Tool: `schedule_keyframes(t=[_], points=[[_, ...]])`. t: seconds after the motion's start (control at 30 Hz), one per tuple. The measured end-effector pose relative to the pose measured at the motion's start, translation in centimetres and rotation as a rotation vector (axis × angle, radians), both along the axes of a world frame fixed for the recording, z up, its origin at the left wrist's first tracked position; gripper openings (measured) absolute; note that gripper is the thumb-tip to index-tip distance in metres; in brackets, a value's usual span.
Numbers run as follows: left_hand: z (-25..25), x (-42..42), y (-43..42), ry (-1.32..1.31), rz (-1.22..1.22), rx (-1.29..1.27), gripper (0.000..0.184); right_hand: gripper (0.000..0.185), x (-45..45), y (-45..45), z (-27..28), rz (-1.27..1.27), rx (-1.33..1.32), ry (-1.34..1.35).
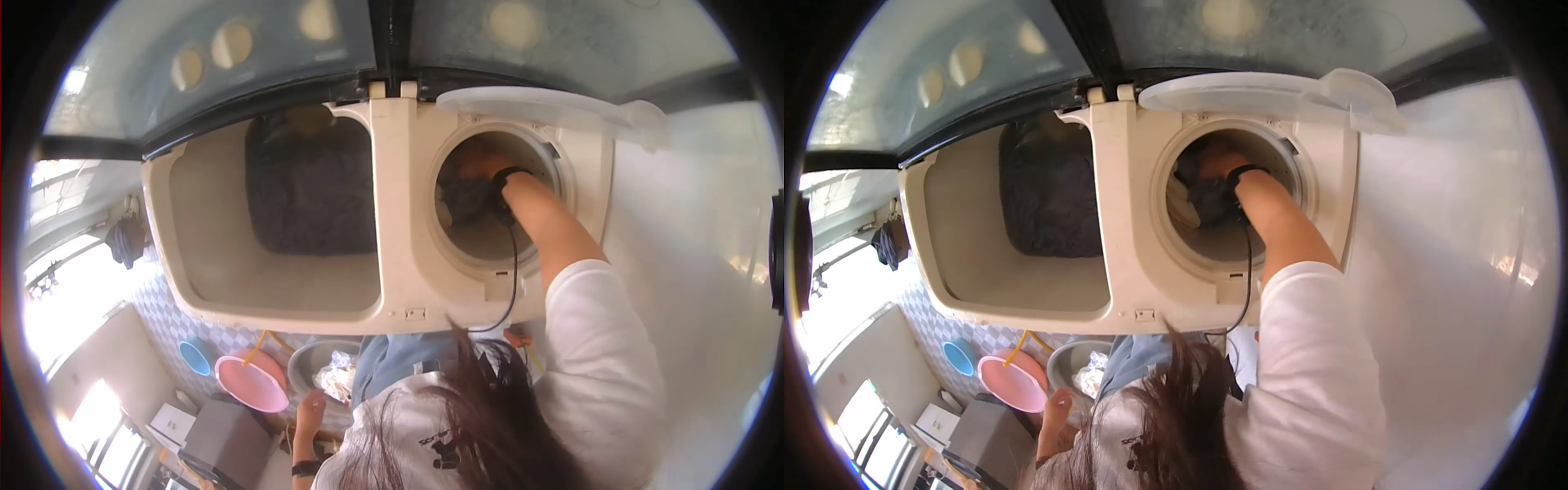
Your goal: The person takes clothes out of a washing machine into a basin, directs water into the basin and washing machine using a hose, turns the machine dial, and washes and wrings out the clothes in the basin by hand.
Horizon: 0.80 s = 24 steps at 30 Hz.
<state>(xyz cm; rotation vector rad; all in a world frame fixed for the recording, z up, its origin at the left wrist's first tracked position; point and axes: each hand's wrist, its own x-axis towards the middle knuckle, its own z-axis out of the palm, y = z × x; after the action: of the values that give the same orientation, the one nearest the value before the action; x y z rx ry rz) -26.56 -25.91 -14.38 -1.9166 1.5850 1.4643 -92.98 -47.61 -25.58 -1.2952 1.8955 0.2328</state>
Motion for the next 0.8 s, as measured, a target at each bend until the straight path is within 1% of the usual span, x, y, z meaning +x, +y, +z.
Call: schedule_keyframes(t=[0.03, 0.07, 0.17, 0.23, 0.3, 0.37, 0.43, 0.5, 0.53, 0.6, 0.63, 0.67, 0.7, 0.77, 0.8], points=[[-0.1, 0.0, -0.2, -0.036, -0.026, 0.041, 0.022, 0.049, 1.7, -0.1, 2.8, 0.021, 0.116, 0.047], [0.1, -0.3, -0.6, -0.045, -0.026, 0.034, 0.022, 0.049, 2.2, 0.4, 2.3, 0.028, 0.192, 0.048], [1.7, -1.7, -1.0, -0.075, 0.017, 0.007, 0.024, 0.051, 2.7, 3.2, -4.6, 0.038, 0.278, 0.009], [2.2, -2.6, -1.1, -0.052, -0.008, -0.009, 0.025, 0.052, 3.3, 4.6, -9.8, 0.038, 0.289, 0.004], [2.9, -3.8, -0.7, -0.075, 0.036, -0.051, 0.025, 0.053, 4.5, 5.5, -14.1, 0.033, 0.287, -0.001], [3.8, -5.5, -0.5, -0.127, 0.064, 0.008, 0.024, 0.055, 4.9, 5.7, -16.9, 0.048, 0.288, -0.009], [4.2, -5.8, -0.2, -0.095, 0.061, -0.018, 0.024, 0.056, 4.6, 5.9, -18.1, 0.078, 0.295, -0.037], [4.7, -6.5, -0.6, -0.115, 0.004, 0.026, 0.025, 0.057, 4.0, 5.7, -16.8, 0.107, 0.324, -0.082], [5.0, -6.6, -0.7, -0.107, 0.048, 0.047, 0.024, 0.058, 3.5, 5.5, -15.7, 0.130, 0.354, -0.125], [3.5, -4.3, -0.3, -0.068, 0.022, 0.013, 0.023, 0.059, 2.3, 4.0, -12.8, 0.171, 0.426, -0.293], [3.1, -3.0, 0.2, -0.034, -0.001, -0.018, 0.023, 0.060, 1.4, 3.2, -11.4, 0.179, 0.453, -0.436], [4.3, -4.8, -1.7, -0.046, 0.043, 0.009, 0.023, 0.060, 0.7, 2.6, -9.3, 0.131, 0.469, -0.570], [4.1, -4.7, -2.6, -0.014, 0.028, -0.057, 0.021, 0.061, 0.2, 2.6, -7.4, 0.053, 0.480, -0.692], [4.7, -5.9, -4.9, 0.075, 0.007, -0.202, 0.019, 0.057, 1.2, 2.1, 7.2, -0.372, 0.427, -0.376], [5.9, -7.6, -7.0, 0.124, 0.006, -0.282, 0.018, 0.055, -0.2, 2.9, 7.7, -0.445, 0.395, -0.600]])
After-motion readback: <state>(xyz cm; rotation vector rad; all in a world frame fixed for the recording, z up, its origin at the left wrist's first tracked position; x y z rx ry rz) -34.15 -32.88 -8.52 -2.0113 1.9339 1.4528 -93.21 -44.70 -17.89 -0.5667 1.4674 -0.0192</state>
